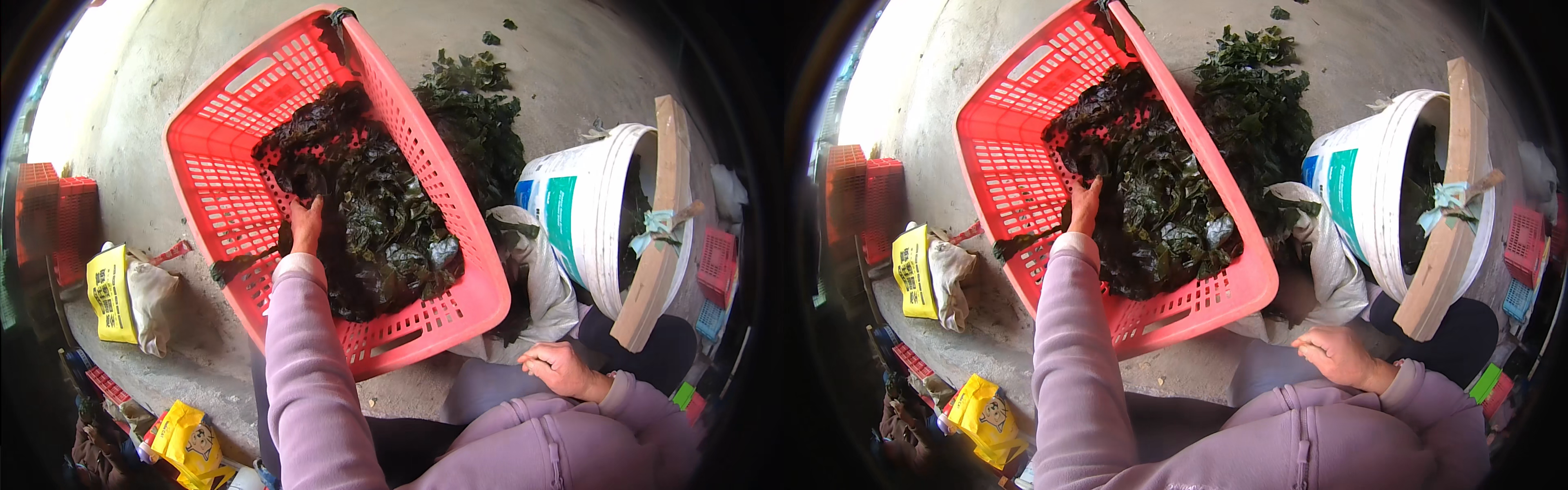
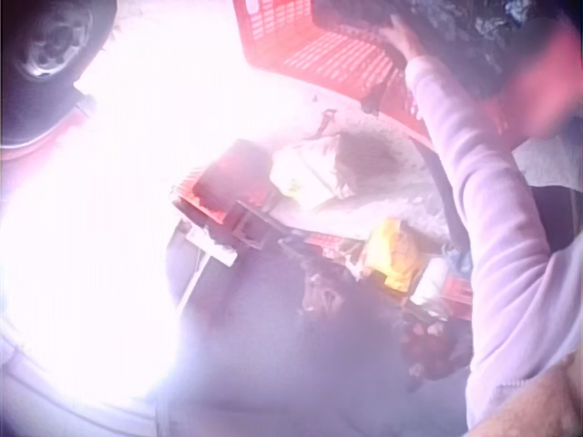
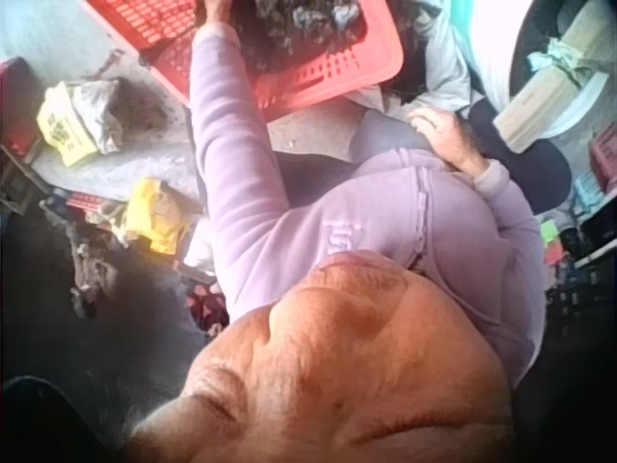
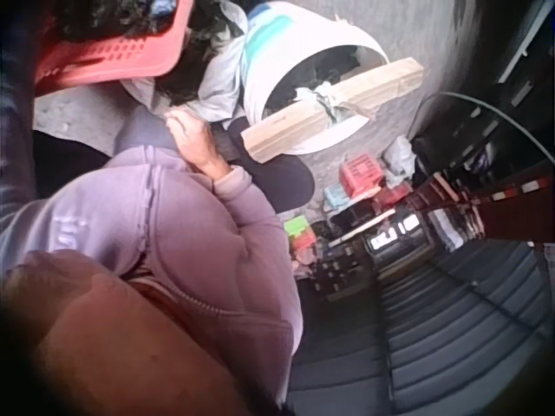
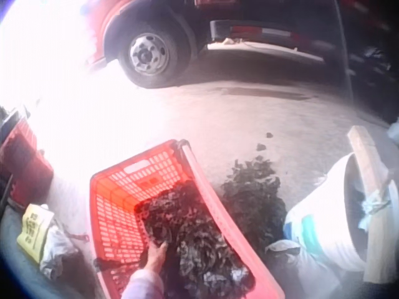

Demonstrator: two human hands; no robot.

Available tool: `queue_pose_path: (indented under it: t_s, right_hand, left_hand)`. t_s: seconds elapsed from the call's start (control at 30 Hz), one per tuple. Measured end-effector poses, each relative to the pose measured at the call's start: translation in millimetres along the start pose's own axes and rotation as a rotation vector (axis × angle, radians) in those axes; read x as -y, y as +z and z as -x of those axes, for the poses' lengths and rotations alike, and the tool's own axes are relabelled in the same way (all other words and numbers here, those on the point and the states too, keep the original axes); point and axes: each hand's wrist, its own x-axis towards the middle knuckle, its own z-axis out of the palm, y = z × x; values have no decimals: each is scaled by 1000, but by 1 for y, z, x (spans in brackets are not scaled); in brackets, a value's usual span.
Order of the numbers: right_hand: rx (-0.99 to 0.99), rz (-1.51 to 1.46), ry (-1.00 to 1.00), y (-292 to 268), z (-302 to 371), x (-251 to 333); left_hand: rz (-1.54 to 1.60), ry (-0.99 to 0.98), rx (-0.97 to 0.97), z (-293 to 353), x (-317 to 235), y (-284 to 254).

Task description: The person sits on the floor and sorts dark green seaweed by hand, picking pieces from a red basket and placing them into a white bucket. The person repeatedly handles individual seaweed pieces, separating and transferring them between containers.

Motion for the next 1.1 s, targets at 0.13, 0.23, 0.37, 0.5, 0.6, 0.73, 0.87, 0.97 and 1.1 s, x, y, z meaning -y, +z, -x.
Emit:
queue_pose_path:
  t_s: [0.13,0.23,0.37,0.5,0.6,0.73,0.87,0.97,1.1]
  right_hand:
    - [-49,-50,129,-8,-8,-13]
    - [-52,-71,87,-10,-8,-16]
    - [-44,-47,-17,-8,-3,-10]
    - [-34,-12,-93,-3,9,8]
    - [-109,-449,24,-3,14,39]
    - [-399,-168,-534,-20,-16,106]
    - [-228,-236,-797,-20,-69,168]
    - [74,-203,-643,-16,-78,182]
    - [-198,-103,-695,-4,-72,187]
  left_hand:
    - [-310,-198,-6,-27,-15,30]
    - [-554,-118,4,-21,-35,43]
    - [40,-7,128,3,-82,20]
    - [465,40,375,50,-152,-32]
    - [526,107,564,106,-207,-74]
    - [477,231,681,198,-251,-111]
    - [361,446,614,266,-254,-116]
    - [291,512,291,283,-239,-118]
    - [376,457,35,278,-214,-114]
